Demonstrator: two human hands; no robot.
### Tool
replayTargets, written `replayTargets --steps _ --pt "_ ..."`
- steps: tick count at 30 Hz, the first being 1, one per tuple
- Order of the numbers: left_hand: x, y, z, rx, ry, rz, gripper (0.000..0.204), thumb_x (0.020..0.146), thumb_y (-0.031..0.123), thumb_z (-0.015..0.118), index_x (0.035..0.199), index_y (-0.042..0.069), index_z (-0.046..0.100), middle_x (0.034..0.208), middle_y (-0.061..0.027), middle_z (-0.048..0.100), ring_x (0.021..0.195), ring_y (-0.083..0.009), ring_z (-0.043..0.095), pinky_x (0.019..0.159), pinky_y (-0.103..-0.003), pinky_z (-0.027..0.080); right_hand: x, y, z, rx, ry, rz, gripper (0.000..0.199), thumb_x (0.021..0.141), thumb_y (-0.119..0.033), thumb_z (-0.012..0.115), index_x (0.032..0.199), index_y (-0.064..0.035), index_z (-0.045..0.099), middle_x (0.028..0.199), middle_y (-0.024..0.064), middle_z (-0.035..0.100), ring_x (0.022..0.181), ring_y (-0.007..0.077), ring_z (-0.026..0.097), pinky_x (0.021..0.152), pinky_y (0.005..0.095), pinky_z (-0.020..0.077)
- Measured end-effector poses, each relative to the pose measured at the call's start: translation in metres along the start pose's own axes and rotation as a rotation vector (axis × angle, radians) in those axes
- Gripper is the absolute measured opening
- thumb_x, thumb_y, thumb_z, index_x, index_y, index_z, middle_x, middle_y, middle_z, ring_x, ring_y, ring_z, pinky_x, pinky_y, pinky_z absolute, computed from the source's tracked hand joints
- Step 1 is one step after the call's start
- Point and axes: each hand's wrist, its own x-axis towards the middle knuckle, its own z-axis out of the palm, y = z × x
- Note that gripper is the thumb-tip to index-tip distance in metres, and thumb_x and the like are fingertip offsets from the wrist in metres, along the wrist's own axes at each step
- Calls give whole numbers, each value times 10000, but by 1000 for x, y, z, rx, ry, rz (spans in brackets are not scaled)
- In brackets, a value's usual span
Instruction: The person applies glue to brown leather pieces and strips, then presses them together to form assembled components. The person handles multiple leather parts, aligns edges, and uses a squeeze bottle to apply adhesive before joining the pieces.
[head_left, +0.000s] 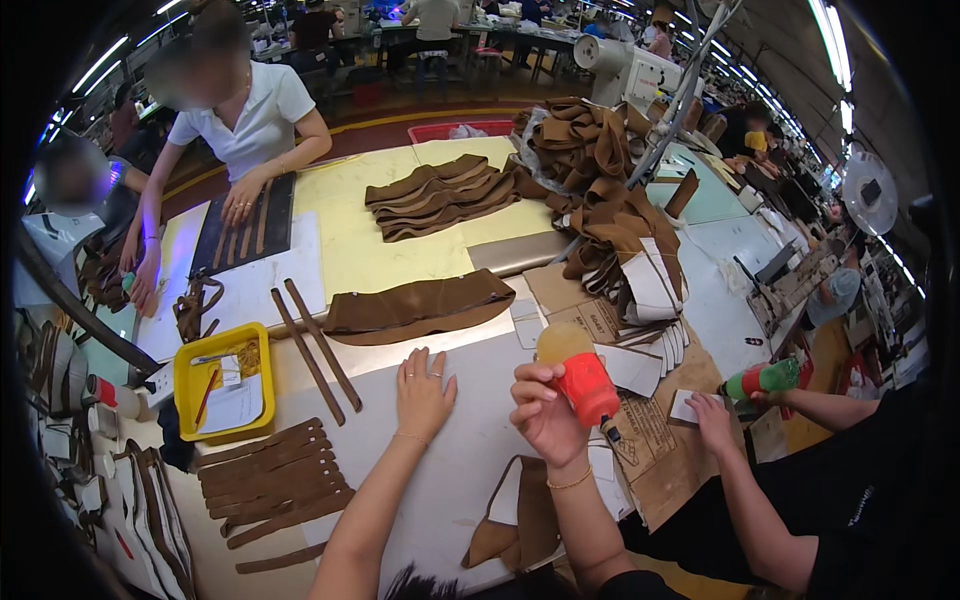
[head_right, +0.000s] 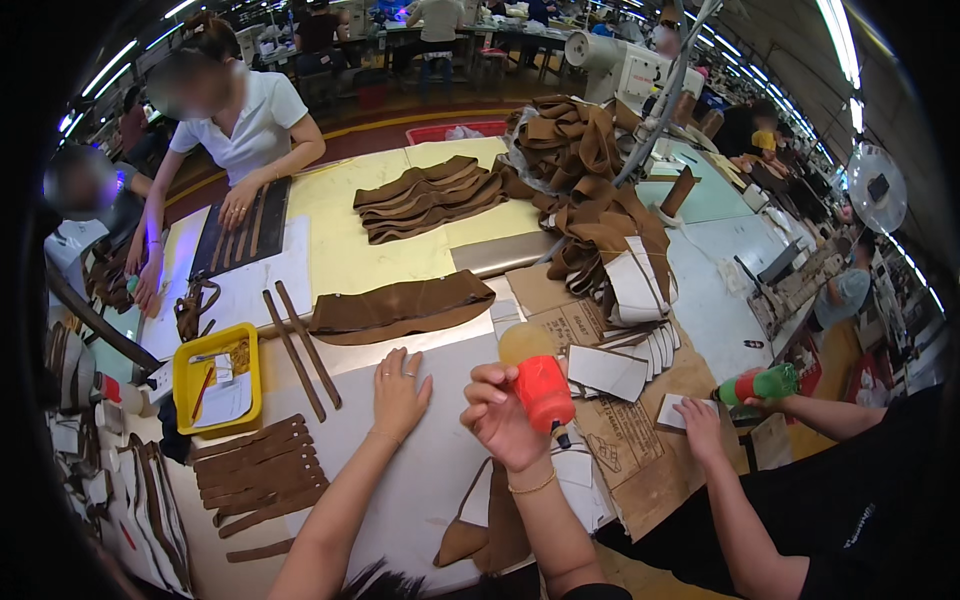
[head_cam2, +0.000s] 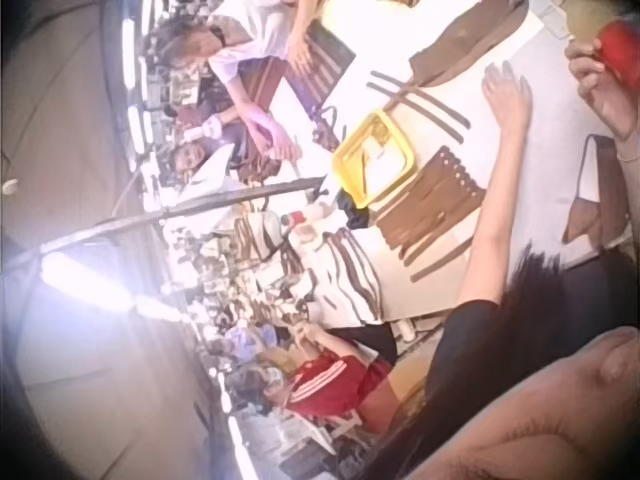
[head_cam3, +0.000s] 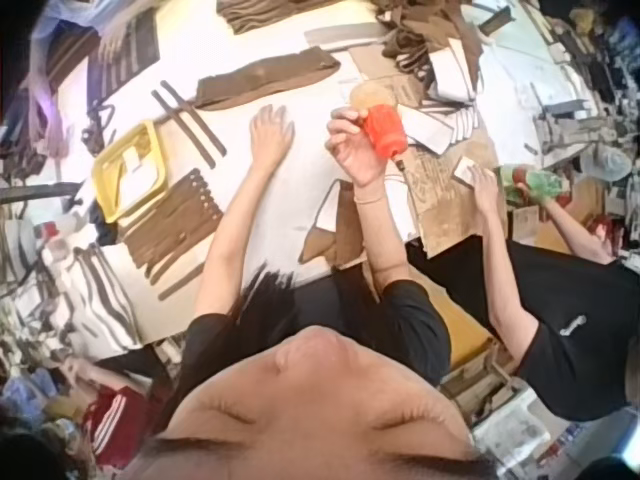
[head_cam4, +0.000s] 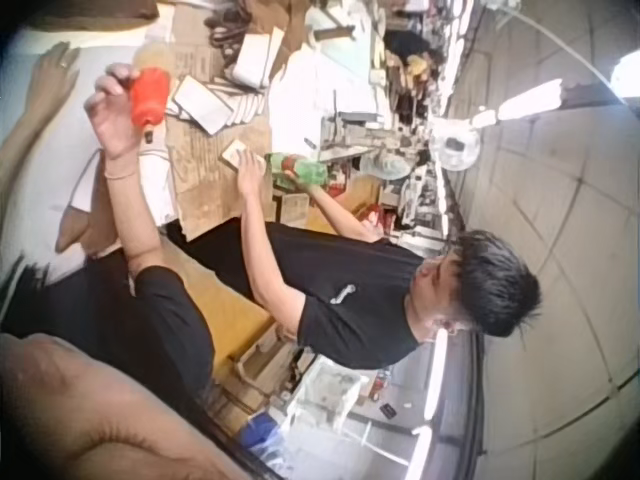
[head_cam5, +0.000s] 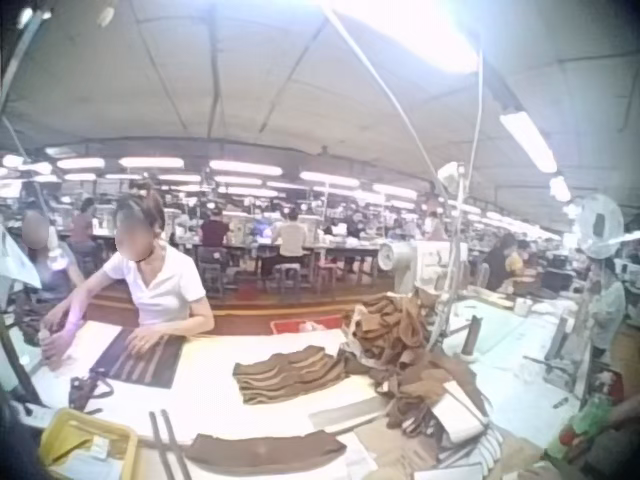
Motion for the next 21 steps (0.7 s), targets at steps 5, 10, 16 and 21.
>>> replayTargets --steps 5,10,16,21 --pt "-4 2 -7 70 -21 2 429 844 278 567 1197 33 573 1285 -200 481 1265 -338 385 1074 -457 280 33 -51 2 -80 344 -377 571 799 -587 580 854 -19 592 855 77 530 791 184 502 815 333 424" --pt "0 6 -5 73 -16 11 424 839 275 566 1182 27 581 1272 -206 489 1257 -345 391 1061 -466 287 80 -151 -26 -167 510 -634 539 806 -569 519 753 -32 519 723 88 524 707 212 513 705 368 443" --pt "-1 4 -6 80 -24 21 412 837 271 569 1166 24 586 1263 -213 490 1242 -356 400 1049 -475 293 87 -193 -57 -135 646 -714 603 802 -667 422 761 -66 461 760 67 483 728 211 477 718 371 401" --pt "1 9 -8 67 -10 43 391 834 248 588 1153 21 590 1253 -214 493 1236 -357 402 1043 -472 300 82 -175 -50 -233 667 -700 792 733 -851 367 818 -67 451 806 60 471 786 211 470 782 391 388"
